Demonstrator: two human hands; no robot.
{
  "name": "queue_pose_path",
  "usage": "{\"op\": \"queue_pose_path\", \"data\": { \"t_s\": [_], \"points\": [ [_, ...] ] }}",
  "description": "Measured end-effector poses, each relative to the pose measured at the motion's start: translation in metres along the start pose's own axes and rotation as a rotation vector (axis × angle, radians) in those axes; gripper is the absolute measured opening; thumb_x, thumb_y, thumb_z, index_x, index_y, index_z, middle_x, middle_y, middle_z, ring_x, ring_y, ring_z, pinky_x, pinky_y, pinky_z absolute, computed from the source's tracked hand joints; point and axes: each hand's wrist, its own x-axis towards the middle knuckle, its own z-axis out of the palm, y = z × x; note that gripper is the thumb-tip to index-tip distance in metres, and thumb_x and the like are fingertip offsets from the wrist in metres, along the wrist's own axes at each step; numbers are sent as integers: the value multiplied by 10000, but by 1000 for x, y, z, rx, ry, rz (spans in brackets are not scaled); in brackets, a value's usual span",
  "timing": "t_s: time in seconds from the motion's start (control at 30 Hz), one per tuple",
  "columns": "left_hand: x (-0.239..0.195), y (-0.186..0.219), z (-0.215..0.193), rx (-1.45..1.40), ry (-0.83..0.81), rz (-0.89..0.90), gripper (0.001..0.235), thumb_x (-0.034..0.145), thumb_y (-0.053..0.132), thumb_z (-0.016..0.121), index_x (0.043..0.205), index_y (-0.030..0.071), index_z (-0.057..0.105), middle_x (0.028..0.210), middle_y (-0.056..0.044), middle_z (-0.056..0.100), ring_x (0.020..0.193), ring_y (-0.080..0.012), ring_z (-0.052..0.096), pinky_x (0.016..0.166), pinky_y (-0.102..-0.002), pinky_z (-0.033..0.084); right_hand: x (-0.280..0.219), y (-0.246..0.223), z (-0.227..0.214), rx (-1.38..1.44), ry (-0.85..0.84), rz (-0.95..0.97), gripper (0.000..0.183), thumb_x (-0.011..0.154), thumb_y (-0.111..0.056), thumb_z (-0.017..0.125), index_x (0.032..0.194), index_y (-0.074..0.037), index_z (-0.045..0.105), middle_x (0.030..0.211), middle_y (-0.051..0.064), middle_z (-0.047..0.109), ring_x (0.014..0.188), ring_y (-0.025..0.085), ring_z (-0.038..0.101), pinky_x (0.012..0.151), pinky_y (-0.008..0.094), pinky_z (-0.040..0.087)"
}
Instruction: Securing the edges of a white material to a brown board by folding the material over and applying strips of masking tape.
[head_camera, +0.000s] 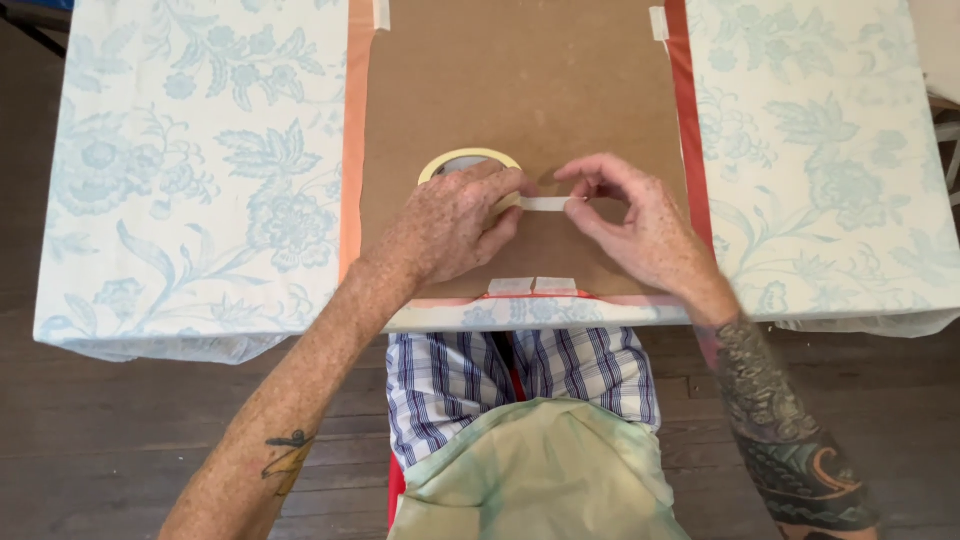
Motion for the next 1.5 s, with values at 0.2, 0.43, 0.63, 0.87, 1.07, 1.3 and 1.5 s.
{"op": "queue_pose_path", "data": {
  "t_s": [0.2, 0.43, 0.63, 0.87, 1.07, 1.3, 1.5],
  "points": [
    [12, 3, 15, 25, 59, -34, 75, 1011, 291, 618, 1037, 222, 602, 904, -22, 671, 923, -252, 727, 826, -455, 593, 6, 14, 27, -37, 269, -125, 143, 888, -188, 865, 1001, -151, 787, 798, 12, 603, 852, 138, 607, 860, 306, 530],
    [12, 6, 5, -75, 48, -79, 67, 1010, 288, 613, 1003, 224, 631, 811, -66, 681, 863, -324, 731, 816, -495, 586, 5, 33, 42, -33, 307, -198, 84, 956, -170, 805, 1026, -149, 764, 818, 6, 539, 871, 158, 570, 880, 313, 490],
    [25, -18, 14, -283, 78, -154, 137, 1006, 368, 602, 986, 264, 689, 751, -18, 676, 784, -251, 706, 794, -471, 575, 8, 24, 62, -150, 425, -375, 85, 993, -59, 711, 1058, -109, 689, 833, 21, 472, 880, 227, 516, 909, 384, 448],
    [18, -2, 23, 160, 100, -18, 217, 1000, 199, 612, 1214, 184, 586, 958, -90, 709, 882, -324, 740, 767, -479, 598, -14, -1, 38, 79, 427, -362, 136, 958, -35, 800, 1063, -64, 718, 812, 47, 522, 832, 190, 532, 877, 348, 462],
    [20, -23, 51, 398, 85, 64, 609, 974, 231, 694, 1489, 123, 388, 1060, -118, 692, 1002, -322, 727, 858, -470, 585, -31, 7, 35, 116, 286, -314, 196, 917, -45, 823, 1088, -16, 731, 794, 67, 526, 826, 190, 545, 892, 350, 479],
    [-99, -14, -54, 175, 118, -72, 400, 872, 31, 588, 1248, 123, 688, 1104, -85, 710, 974, -324, 657, 755, -448, 518, -46, -7, 31, 87, 147, -215, 310, 892, 60, 787, 1157, -10, 641, 960, 69, 610, 923, 166, 572, 934, 305, 507],
    [-177, -20, -32, 379, 51, -334, 541, 909, 399, 769, 1312, 70, 621, 1150, -133, 655, 893, -245, 714, 762, -443, 634, -36, -7, 45, 125, 128, -208, 355, 869, 41, 809, 1176, 16, 632, 1037, 94, 630, 993, 188, 588, 1008, 324, 512]
  ]
}}
